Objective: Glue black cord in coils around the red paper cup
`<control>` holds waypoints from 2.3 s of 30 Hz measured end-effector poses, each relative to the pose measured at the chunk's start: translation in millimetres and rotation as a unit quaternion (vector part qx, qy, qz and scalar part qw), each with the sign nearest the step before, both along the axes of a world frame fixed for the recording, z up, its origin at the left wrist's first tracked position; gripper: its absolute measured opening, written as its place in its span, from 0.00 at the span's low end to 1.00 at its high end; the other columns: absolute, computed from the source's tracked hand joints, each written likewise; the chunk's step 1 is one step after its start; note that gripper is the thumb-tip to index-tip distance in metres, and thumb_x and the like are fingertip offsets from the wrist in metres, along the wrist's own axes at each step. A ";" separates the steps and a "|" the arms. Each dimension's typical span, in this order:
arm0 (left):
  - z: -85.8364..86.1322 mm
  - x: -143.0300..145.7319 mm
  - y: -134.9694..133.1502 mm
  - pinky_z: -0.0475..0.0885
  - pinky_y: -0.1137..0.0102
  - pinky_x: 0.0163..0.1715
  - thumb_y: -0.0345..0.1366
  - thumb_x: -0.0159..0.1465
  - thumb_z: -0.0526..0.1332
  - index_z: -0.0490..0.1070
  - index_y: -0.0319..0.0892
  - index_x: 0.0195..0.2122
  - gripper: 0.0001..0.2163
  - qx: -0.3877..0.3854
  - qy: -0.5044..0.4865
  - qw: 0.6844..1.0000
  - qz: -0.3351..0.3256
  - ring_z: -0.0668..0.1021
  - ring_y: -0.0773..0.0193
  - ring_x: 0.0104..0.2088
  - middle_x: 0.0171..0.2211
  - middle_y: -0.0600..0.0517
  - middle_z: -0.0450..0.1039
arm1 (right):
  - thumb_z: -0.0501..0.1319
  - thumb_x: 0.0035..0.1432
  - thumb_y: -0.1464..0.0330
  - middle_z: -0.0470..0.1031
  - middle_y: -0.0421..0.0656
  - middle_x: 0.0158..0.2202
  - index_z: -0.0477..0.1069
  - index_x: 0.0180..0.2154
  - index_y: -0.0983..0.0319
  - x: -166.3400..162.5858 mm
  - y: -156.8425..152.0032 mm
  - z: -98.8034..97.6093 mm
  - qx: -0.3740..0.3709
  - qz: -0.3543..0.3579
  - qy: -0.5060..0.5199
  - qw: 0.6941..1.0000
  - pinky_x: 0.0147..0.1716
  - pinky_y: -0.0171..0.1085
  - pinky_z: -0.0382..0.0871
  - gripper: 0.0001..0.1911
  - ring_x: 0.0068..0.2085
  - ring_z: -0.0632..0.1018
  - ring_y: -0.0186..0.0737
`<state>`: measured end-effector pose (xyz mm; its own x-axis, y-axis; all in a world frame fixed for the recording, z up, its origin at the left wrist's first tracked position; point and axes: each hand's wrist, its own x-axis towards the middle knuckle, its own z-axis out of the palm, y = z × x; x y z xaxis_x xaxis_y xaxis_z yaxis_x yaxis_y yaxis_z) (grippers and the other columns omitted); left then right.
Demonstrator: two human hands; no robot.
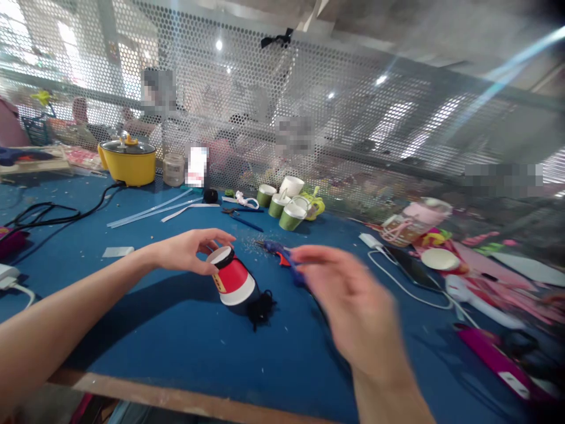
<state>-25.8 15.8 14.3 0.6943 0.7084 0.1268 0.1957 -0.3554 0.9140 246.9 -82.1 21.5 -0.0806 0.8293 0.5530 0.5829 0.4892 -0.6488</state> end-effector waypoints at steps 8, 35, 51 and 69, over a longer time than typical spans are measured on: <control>1.1 -0.5 -3.1 0.68 0.62 0.48 0.28 0.51 0.62 0.59 0.42 0.53 0.27 0.011 0.001 1.000 -0.024 0.72 0.59 0.48 0.51 0.45 0.66 | 0.63 0.48 0.68 0.73 0.43 0.36 0.69 0.34 0.61 -59.6 56.0 15.6 -0.184 0.085 -0.135 0.970 0.35 0.37 0.67 0.08 0.37 0.74 0.38; 1.6 2.2 -8.0 0.65 0.63 0.51 0.22 0.49 0.58 0.60 0.41 0.53 0.28 0.005 0.003 0.998 -0.060 0.70 0.56 0.52 0.54 0.45 0.64 | 0.53 0.57 0.73 0.71 0.42 0.29 0.64 0.29 0.60 -60.8 55.3 6.7 -0.020 0.096 -0.162 0.982 0.35 0.37 0.65 0.06 0.34 0.72 0.38; 0.3 7.1 -9.9 0.63 0.60 0.53 0.22 0.51 0.59 0.59 0.40 0.52 0.26 -0.052 -0.045 0.994 -0.088 0.67 0.56 0.54 0.54 0.43 0.64 | 0.48 0.61 0.67 0.69 0.40 0.26 0.57 0.30 0.59 -71.1 59.0 -19.2 -0.087 0.071 -0.094 0.989 0.25 0.34 0.63 0.06 0.27 0.72 0.36; 5.1 18.2 -19.9 0.69 0.69 0.38 0.40 0.52 0.64 0.64 0.43 0.49 0.23 0.044 0.100 0.993 0.045 0.74 0.61 0.39 0.41 0.50 0.72 | 0.47 0.60 0.67 0.70 0.40 0.24 0.56 0.30 0.59 -77.3 49.4 -22.3 -0.066 0.036 -0.106 0.992 0.23 0.34 0.62 0.06 0.24 0.72 0.37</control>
